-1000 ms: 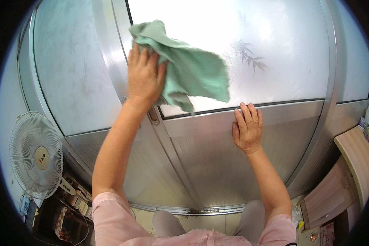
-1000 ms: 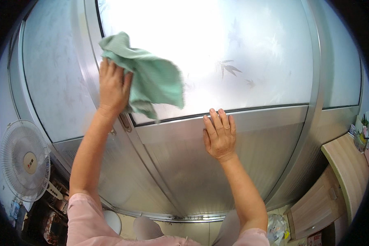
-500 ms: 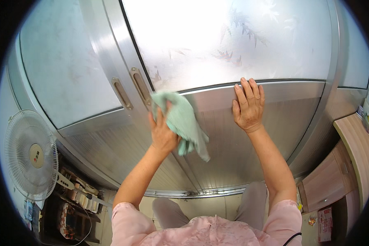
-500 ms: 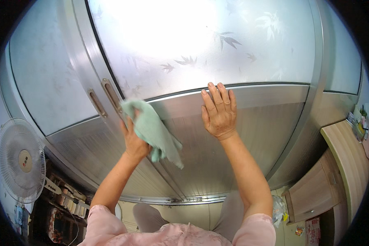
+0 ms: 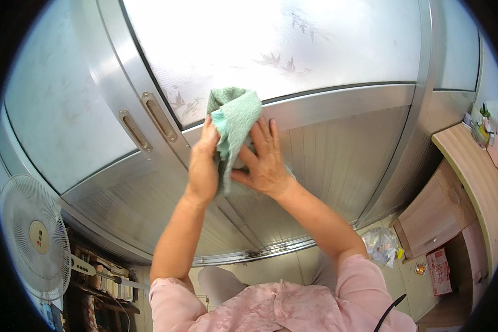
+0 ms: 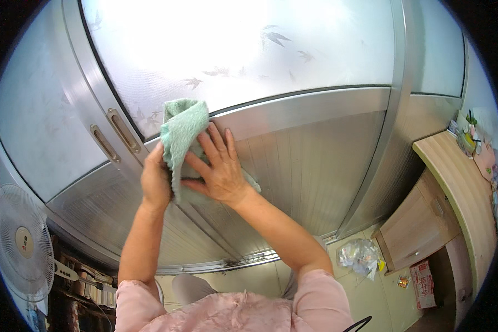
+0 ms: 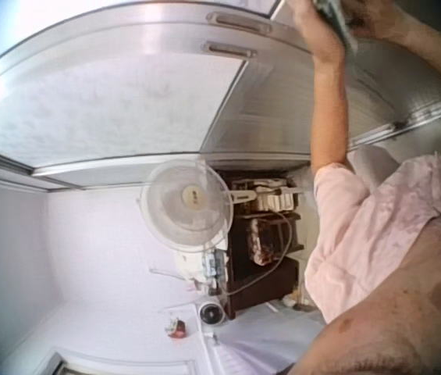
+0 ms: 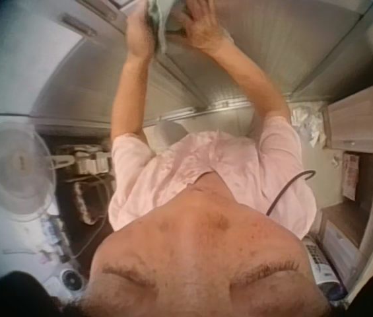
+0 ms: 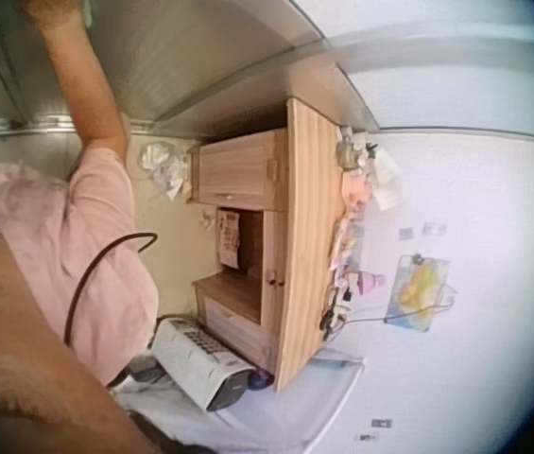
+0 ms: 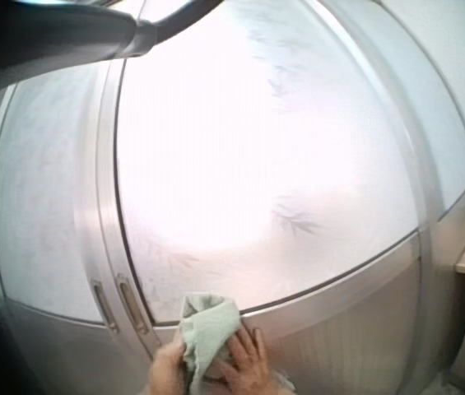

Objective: The person wipes a wooden desk and a wardrobe with a green cloth. They clean the desk surface and edges, then move to wipe the wardrobe doors and frame.

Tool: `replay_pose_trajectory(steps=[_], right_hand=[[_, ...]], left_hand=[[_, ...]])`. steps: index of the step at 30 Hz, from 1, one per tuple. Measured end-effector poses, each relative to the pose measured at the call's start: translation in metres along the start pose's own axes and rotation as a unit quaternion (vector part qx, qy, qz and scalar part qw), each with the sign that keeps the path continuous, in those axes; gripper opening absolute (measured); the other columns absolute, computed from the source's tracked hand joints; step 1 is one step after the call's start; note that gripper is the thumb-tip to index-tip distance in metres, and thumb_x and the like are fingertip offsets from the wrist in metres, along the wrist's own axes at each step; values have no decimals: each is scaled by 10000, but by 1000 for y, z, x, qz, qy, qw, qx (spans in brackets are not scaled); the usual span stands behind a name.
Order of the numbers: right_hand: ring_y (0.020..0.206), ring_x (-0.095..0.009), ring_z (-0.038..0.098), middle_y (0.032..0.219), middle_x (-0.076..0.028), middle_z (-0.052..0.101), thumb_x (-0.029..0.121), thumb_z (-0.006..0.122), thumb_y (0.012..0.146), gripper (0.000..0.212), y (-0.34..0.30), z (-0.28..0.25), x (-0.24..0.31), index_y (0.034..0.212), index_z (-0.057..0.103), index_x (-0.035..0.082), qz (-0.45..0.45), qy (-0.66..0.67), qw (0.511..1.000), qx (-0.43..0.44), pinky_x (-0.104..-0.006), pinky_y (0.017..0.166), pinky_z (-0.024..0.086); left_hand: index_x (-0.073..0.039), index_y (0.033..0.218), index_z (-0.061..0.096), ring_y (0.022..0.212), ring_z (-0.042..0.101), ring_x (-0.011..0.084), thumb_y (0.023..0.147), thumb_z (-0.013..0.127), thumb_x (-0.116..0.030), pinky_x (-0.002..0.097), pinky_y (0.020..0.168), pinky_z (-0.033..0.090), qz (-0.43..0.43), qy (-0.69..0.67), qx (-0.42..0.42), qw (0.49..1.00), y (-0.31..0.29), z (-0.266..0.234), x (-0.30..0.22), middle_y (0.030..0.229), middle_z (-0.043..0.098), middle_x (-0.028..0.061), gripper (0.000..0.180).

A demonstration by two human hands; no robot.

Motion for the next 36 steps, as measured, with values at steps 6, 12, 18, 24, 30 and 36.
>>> replay_pose_trajectory(steps=[6,12,18,24,30,36], right_hand=[[1227,-306,486,1227,-131,582,166,590,868,192,25,27,10,1030,690,146,-59,-59,996,-28,-513,1047,346],[1117,-345,521,1184,-174,562,179,695,809,371,3,-89,-93,1150,633,49,-2,-172,974,-148,-464,970,425],[1218,-421,434,1321,-258,443,289,763,755,664,8,-151,-140,1269,516,-52,149,-221,957,-111,-460,1018,392],[1317,-416,363,1434,-257,369,236,665,817,561,22,-81,-84,1285,512,-34,33,-275,959,-55,-545,1069,297],[1352,-415,321,1449,-257,354,275,608,873,600,11,-161,-167,1353,443,-46,94,-258,950,-147,-516,1106,263],[1310,-393,379,1430,-236,385,286,686,846,798,22,-191,-198,1428,282,-82,152,-263,928,-216,-443,1095,304]], left_hand=[[42,1070,660,1125,554,235,1020,294,-234,367,1002,389,292,291,-70,909,12,-43,-71,1122,654,111,462],[-133,1342,486,1410,291,295,966,429,-348,499,1168,134,370,611,-56,698,28,-29,-36,1502,355,130,437],[-148,1448,376,1442,231,279,970,436,-354,469,1178,50,368,715,-91,587,26,-19,-21,1536,299,120,524],[-115,1438,388,1439,241,290,981,417,-335,477,1172,62,387,709,-92,581,27,-10,-21,1527,314,143,508],[-102,1429,392,1442,229,309,981,414,-332,484,1172,51,389,723,-86,565,23,-17,-27,1529,303,161,504],[-94,1438,363,1447,203,326,981,395,-347,503,1168,47,383,731,-87,558,26,-12,-21,1540,267,174,524]])
Point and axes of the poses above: each hand's wrist, its own y-axis towards the middle knuckle, its own z-axis out of the palm, x = y × z, the point moved 8 cm from there along y, towards the middle knuckle
